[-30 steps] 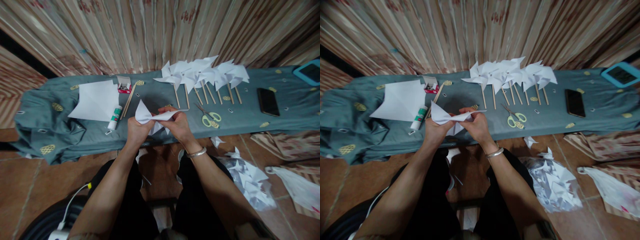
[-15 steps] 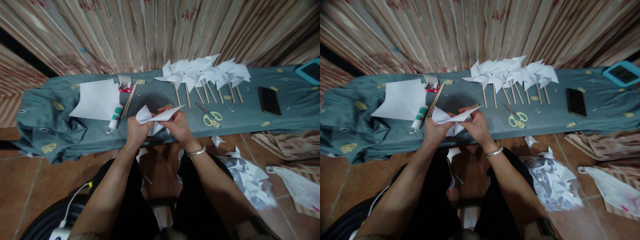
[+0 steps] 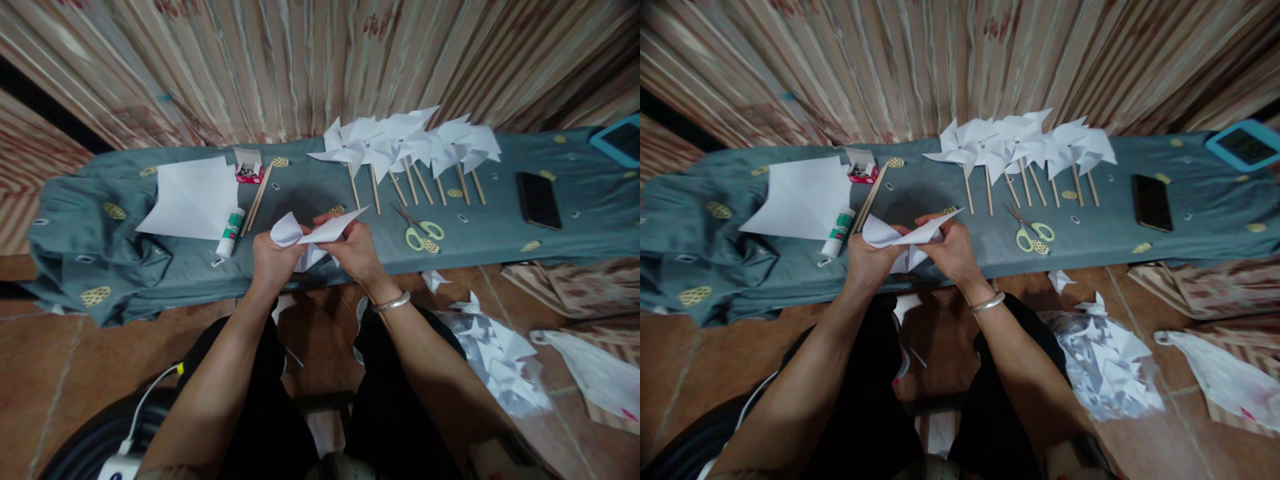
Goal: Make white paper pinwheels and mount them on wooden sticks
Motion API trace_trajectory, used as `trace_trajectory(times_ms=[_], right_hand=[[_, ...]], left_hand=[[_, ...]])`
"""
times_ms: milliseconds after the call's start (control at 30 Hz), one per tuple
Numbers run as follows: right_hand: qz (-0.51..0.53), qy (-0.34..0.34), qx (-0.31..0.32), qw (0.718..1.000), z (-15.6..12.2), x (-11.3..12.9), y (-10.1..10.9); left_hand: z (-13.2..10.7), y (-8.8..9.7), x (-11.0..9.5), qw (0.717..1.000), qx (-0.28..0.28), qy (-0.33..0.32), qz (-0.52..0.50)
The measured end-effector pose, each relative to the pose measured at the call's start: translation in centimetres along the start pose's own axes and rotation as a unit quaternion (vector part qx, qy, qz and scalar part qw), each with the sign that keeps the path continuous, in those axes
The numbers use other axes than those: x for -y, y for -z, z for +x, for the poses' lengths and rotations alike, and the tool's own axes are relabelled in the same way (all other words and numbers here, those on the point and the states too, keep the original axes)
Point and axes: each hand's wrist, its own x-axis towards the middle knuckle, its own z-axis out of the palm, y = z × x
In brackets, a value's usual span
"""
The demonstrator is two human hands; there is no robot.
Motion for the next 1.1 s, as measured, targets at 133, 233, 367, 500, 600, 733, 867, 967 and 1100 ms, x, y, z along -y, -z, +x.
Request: trace_trajectory(times_ms=[133, 233, 367, 500, 600, 733, 867, 967, 1100], right_hand=[[0.004, 0.003, -0.005, 1.0, 0.05, 0.1, -0.07], [0.016, 0.003, -0.008, 1.0, 0.09, 0.14, -0.12], [0.004, 0.004, -0.007, 1.0, 0.13, -0.02, -0.17], [-0.01, 0.01, -0.011, 1.0, 0.08, -0.22, -0.23], [-0.01, 0.014, -0.016, 1.0, 0.01, -0.28, -0.28], [-0.015, 0.012, -0.017, 1.0, -0.02, -0.35, -0.33], [-0.028, 0.012, -0.016, 0.999, -0.03, -0.54, -0.31], [-0.036, 0.02, -0.019, 0.999, -0.09, -0.65, -0.3], [-0.04, 0.021, -0.026, 0.999, -0.15, -0.67, -0.35]], left_hand=[[-0.05, -0.04, 0.17, 1.0, 0.003, 0.0, 0.003], [-0.1, -0.09, 0.19, 1.0, -0.002, 0.003, 0.009], [-0.21, -0.09, 0.06, 1.0, -0.008, -0.003, 0.009], [-0.27, -0.05, -0.08, 1.0, -0.008, -0.004, 0.009], [-0.26, -0.06, -0.01, 1.0, -0.012, -0.001, 0.016], [-0.23, -0.1, 0.29, 1.0, -0.011, -0.007, 0.022], [-0.24, -0.19, 0.41, 1.0, -0.017, 0.002, 0.022], [-0.3, -0.21, 0.4, 0.999, -0.022, -0.011, 0.02], [-0.36, -0.17, 0.47, 0.999, -0.019, -0.024, 0.029]])
